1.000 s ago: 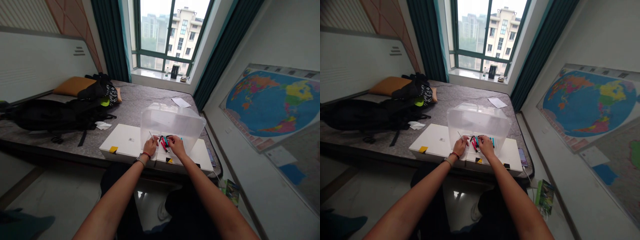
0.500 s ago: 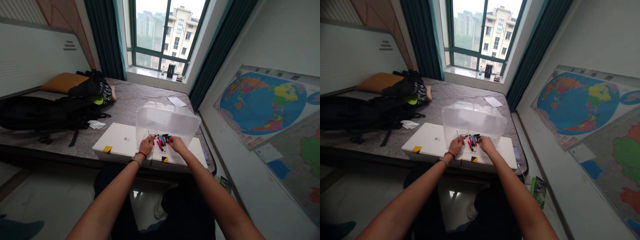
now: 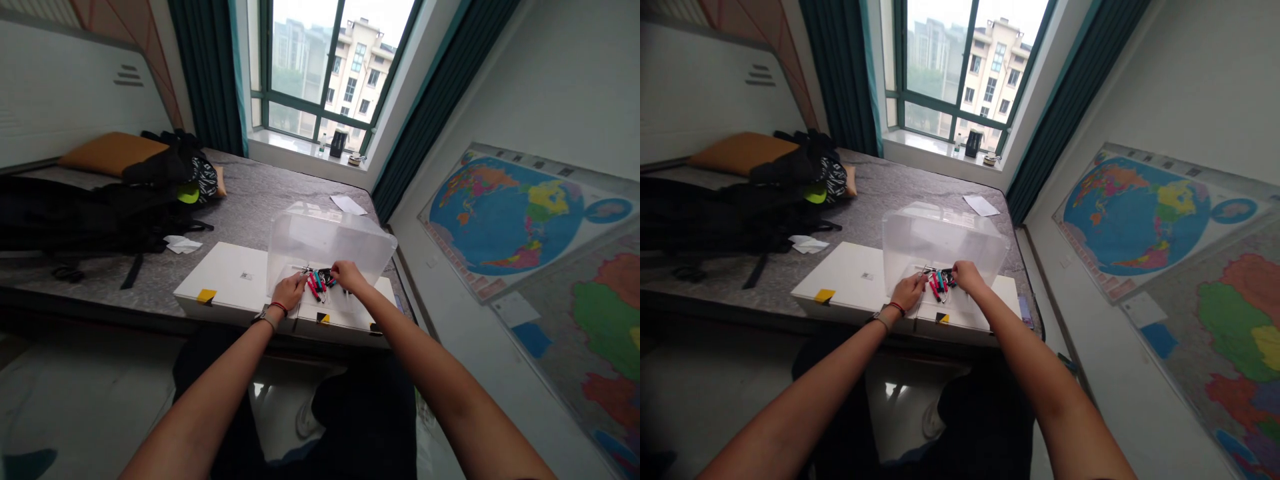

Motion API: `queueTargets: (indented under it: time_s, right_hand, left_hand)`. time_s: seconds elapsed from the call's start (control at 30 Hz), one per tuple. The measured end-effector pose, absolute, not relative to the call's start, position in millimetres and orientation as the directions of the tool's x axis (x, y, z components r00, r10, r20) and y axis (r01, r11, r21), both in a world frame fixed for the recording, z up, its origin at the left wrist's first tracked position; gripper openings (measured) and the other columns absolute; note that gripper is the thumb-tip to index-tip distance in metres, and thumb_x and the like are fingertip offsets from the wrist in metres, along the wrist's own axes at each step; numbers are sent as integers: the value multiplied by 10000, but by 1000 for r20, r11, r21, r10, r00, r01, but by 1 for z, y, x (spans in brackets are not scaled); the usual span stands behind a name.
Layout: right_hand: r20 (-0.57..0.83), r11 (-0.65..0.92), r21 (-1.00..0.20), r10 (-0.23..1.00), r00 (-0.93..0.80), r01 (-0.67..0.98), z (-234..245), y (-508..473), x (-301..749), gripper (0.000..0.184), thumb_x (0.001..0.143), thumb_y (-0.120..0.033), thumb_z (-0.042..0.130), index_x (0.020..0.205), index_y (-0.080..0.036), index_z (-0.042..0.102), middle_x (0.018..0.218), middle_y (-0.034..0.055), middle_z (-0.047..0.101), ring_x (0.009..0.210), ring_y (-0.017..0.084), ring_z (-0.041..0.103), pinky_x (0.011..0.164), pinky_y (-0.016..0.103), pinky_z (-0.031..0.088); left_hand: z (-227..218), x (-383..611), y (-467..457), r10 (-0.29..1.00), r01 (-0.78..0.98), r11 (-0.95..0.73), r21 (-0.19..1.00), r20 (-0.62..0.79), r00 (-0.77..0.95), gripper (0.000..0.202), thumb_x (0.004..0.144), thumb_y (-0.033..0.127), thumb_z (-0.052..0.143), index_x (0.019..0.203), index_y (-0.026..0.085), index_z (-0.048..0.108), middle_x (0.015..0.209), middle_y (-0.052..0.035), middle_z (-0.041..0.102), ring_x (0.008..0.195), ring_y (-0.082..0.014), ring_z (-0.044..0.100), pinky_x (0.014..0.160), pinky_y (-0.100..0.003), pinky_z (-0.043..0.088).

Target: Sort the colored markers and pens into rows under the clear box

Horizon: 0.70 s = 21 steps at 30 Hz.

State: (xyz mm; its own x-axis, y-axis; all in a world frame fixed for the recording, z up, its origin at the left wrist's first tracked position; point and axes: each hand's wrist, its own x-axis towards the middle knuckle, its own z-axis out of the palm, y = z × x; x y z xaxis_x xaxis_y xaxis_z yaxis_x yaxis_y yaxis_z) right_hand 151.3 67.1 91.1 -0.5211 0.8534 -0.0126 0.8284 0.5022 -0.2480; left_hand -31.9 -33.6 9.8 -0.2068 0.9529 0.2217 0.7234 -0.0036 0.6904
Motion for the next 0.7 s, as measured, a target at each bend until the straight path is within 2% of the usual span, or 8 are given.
queueTargets:
  time_s: [0.1, 0.17, 0.4, 0.7]
  right_hand:
    - [-131, 449, -251, 862, -490, 857, 77, 77, 130, 154, 821, -208, 621, 887, -172, 756, 873, 77, 737, 835, 178, 653, 729, 214, 433]
    - [-160, 407, -252, 877, -453, 878, 66, 81, 119, 165, 813, -223, 627, 884, -166, 765, 870, 92, 742, 831, 184, 662, 714, 211, 439]
    - [-142, 265, -193, 945, -295, 945, 49, 86, 102, 230, 816, -204, 609, 990, -118, 734, 999, 185, 716, 907, 229, 680, 728, 242, 474]
    - [-129, 257, -137, 953, -275, 957, 48, 79, 88, 249, 802, -155, 615, 1030, -118, 708, 1051, 214, 694, 955, 278, 682, 756, 300, 506]
  left_hand:
    - [13, -31, -35, 956, 748, 12, 664, 211, -203, 432, 970, 500, 303, 892, 234, 635, 749, -28, 678, 740, -184, 627, 651, -265, 366]
    - [14, -31, -35, 958, 754, 13, 656, 208, -198, 436, 973, 502, 295, 897, 236, 632, 755, -30, 679, 748, -187, 628, 649, -265, 362]
    - [8, -32, -33, 957, 772, 16, 635, 215, -196, 453, 977, 514, 264, 925, 245, 624, 800, -43, 687, 774, -191, 630, 672, -265, 367]
    - [6, -32, -32, 953, 766, -4, 642, 235, -192, 458, 976, 517, 269, 947, 240, 633, 808, -50, 689, 760, -190, 630, 678, -267, 373]
